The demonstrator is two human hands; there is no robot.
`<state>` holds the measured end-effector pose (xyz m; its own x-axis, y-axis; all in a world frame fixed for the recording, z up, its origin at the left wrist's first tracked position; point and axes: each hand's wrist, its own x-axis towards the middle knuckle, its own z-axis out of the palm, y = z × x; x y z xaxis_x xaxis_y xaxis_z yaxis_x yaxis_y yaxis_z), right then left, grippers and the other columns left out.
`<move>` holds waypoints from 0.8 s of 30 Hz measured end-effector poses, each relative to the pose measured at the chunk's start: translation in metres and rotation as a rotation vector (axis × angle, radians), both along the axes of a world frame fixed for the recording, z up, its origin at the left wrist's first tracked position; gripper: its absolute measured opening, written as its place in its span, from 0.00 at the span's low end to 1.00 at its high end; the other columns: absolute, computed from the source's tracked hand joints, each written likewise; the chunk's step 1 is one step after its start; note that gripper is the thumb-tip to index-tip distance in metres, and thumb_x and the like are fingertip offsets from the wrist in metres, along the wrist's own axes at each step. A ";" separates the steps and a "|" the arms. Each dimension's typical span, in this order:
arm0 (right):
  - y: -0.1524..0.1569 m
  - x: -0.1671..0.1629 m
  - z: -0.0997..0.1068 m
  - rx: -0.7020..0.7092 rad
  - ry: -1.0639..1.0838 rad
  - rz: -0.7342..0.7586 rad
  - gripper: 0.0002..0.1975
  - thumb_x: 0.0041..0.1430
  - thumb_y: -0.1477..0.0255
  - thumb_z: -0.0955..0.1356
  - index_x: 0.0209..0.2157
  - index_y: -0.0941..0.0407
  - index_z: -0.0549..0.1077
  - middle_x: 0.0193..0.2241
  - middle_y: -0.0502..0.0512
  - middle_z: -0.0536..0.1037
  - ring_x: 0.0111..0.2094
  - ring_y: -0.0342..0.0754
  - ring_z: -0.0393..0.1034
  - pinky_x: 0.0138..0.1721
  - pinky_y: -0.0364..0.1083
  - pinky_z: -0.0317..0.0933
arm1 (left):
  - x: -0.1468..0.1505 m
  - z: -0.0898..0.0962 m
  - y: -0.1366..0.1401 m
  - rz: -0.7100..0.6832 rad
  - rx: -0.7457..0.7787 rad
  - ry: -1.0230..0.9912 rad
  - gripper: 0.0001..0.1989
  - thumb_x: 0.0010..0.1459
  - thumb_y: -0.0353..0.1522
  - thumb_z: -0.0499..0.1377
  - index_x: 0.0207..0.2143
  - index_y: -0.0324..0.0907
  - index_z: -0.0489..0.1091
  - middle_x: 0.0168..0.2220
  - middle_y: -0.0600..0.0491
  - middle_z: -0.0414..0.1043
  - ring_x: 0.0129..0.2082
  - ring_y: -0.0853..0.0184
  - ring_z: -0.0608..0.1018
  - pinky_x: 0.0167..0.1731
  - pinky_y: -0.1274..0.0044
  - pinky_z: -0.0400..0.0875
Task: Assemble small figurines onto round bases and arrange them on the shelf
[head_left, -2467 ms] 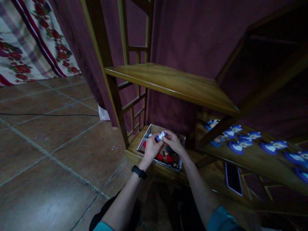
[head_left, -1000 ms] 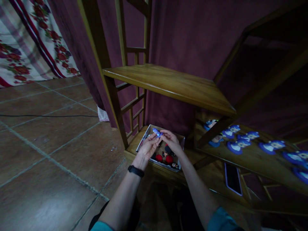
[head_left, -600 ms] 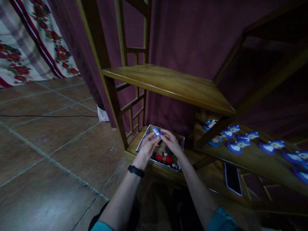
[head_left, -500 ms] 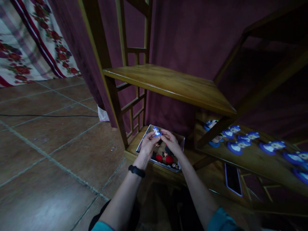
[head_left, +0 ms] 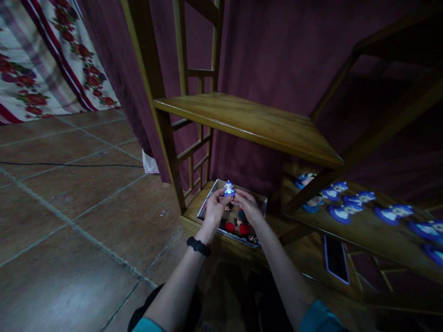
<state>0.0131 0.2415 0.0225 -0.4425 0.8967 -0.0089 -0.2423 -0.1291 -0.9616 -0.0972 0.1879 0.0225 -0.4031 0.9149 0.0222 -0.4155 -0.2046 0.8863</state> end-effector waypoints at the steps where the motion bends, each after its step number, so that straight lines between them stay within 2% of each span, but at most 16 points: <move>1: 0.000 0.000 0.000 -0.006 0.004 0.012 0.19 0.46 0.62 0.71 0.41 0.55 0.73 0.40 0.56 0.77 0.41 0.50 0.72 0.47 0.53 0.64 | 0.000 -0.001 0.000 0.023 -0.009 0.006 0.24 0.38 0.33 0.67 0.41 0.38 0.70 0.35 0.49 0.75 0.31 0.68 0.75 0.37 0.74 0.67; 4: -0.002 -0.001 -0.001 -0.022 0.008 0.045 0.20 0.46 0.63 0.71 0.42 0.54 0.73 0.43 0.56 0.76 0.43 0.51 0.72 0.47 0.53 0.64 | 0.001 -0.003 0.001 0.072 -0.021 0.017 0.25 0.36 0.33 0.68 0.40 0.38 0.70 0.33 0.51 0.75 0.29 0.69 0.75 0.35 0.75 0.67; 8: -0.003 0.000 0.000 -0.059 0.046 0.065 0.19 0.45 0.65 0.72 0.41 0.54 0.74 0.42 0.55 0.77 0.42 0.49 0.72 0.47 0.51 0.64 | 0.000 -0.004 0.002 0.070 -0.029 0.038 0.24 0.37 0.32 0.68 0.40 0.38 0.69 0.33 0.51 0.74 0.30 0.69 0.74 0.35 0.75 0.67; 13: -0.002 0.001 0.003 -0.110 0.092 0.056 0.16 0.45 0.66 0.72 0.38 0.56 0.75 0.38 0.55 0.78 0.37 0.46 0.73 0.44 0.48 0.65 | 0.001 -0.002 0.001 0.004 -0.003 -0.003 0.22 0.42 0.33 0.65 0.42 0.38 0.69 0.37 0.49 0.74 0.33 0.68 0.75 0.40 0.72 0.68; 17: -0.002 0.001 0.002 -0.148 0.129 0.041 0.16 0.46 0.67 0.72 0.38 0.56 0.74 0.37 0.55 0.79 0.37 0.46 0.73 0.44 0.48 0.65 | 0.001 -0.004 0.001 0.003 0.031 -0.059 0.21 0.42 0.32 0.65 0.42 0.38 0.69 0.37 0.49 0.74 0.34 0.68 0.76 0.43 0.70 0.67; 24: 0.000 -0.001 -0.005 -0.216 0.157 0.015 0.14 0.47 0.68 0.72 0.38 0.56 0.73 0.35 0.55 0.79 0.36 0.46 0.74 0.45 0.50 0.64 | -0.002 -0.007 0.002 0.059 0.008 0.012 0.21 0.40 0.31 0.66 0.40 0.37 0.70 0.36 0.49 0.74 0.32 0.69 0.75 0.38 0.72 0.68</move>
